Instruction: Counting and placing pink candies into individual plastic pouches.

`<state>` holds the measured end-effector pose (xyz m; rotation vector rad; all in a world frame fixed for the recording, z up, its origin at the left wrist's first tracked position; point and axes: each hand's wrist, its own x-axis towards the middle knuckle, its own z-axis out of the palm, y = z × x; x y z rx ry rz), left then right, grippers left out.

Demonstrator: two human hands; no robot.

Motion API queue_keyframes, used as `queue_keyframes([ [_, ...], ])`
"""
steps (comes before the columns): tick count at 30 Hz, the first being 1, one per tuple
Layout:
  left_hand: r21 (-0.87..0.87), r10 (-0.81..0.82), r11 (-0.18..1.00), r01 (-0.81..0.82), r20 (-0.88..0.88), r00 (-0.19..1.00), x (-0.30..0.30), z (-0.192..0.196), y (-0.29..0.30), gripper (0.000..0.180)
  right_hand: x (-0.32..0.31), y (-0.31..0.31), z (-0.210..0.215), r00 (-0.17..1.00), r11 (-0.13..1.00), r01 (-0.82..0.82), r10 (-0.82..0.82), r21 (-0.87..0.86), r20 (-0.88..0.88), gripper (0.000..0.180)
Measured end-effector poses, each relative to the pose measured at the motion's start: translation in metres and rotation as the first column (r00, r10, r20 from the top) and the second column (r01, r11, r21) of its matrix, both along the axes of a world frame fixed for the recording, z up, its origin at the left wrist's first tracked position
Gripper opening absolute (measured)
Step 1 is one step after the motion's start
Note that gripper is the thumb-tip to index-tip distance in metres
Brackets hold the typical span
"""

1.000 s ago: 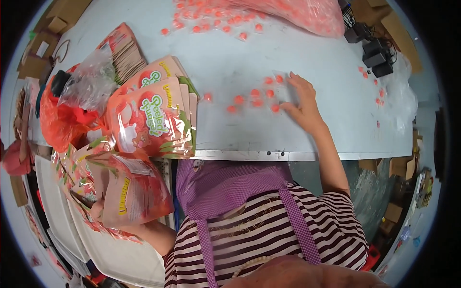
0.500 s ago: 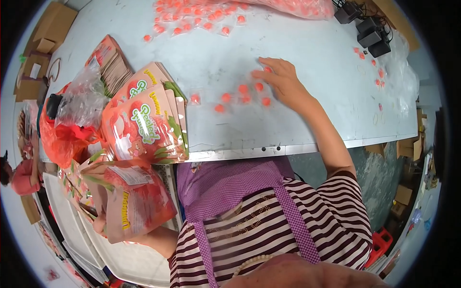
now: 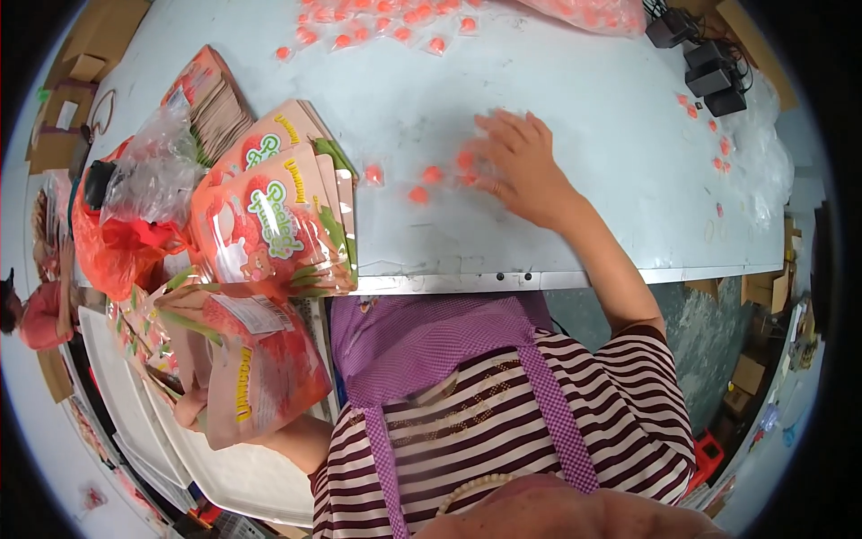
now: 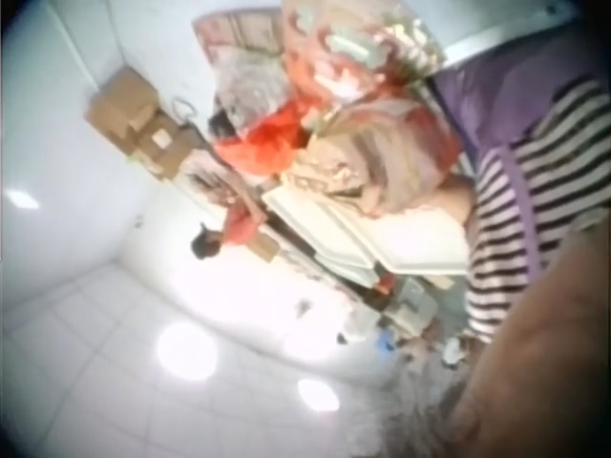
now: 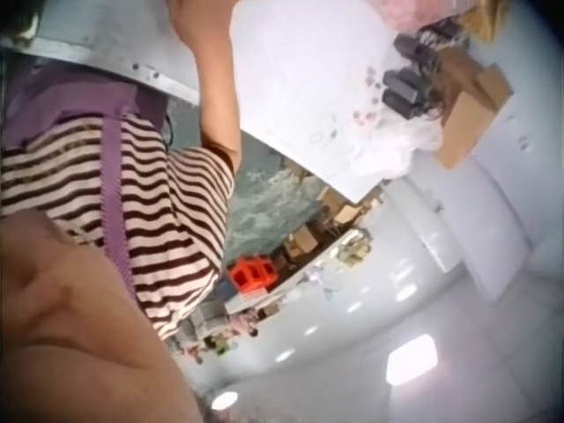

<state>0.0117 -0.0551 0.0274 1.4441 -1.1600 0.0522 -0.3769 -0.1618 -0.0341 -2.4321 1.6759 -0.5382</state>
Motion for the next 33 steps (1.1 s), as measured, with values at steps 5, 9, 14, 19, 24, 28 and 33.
queue_keyframes([
  [5, 0.003, 0.055, 0.998, -0.059, 0.302, 0.952, 0.043, -0.024, 0.005, 0.030, 0.014, -0.001, -0.001, 0.997, 0.998, -0.070, 0.070, 0.003, -0.027, 0.034],
  [9, -0.109, -0.059, 0.992, 0.068, 0.079, 0.995, 0.024, -0.014, 0.002, 0.026, 0.045, -0.007, 0.006, 0.985, 0.987, -0.163, 0.163, -0.008, 0.048, 0.031],
  [14, -0.164, -0.247, 0.962, 0.220, -0.165, 0.955, -0.020, 0.001, -0.012, 0.018, 0.050, -0.014, 0.004, 0.940, 0.935, -0.337, 0.340, 0.107, -0.014, 0.028],
  [19, -0.106, -0.133, 0.987, 0.119, -0.129, 0.983, -0.026, 0.005, -0.004, 0.014, 0.074, -0.055, 0.001, 0.958, 0.949, -0.282, 0.287, -0.138, 0.017, 0.029],
  [24, -0.196, -0.204, 0.969, 0.151, -0.286, 0.936, 0.018, -0.011, 0.001, 0.017, 0.030, -0.137, -0.026, 0.984, 0.945, 0.104, -0.142, -0.310, -0.105, 0.035],
  [28, -0.169, -0.148, 0.979, 0.112, -0.224, 0.963, -0.002, -0.001, -0.003, 0.020, 0.035, -0.155, -0.033, 0.971, 0.968, 0.117, -0.159, -0.221, -0.180, 0.037],
  [33, -0.124, -0.075, 0.992, 0.039, -0.304, 0.950, 0.016, -0.010, 0.009, 0.019, 0.058, -0.123, -0.008, 0.993, 0.998, 0.000, 0.008, 0.066, -0.122, 0.037],
])
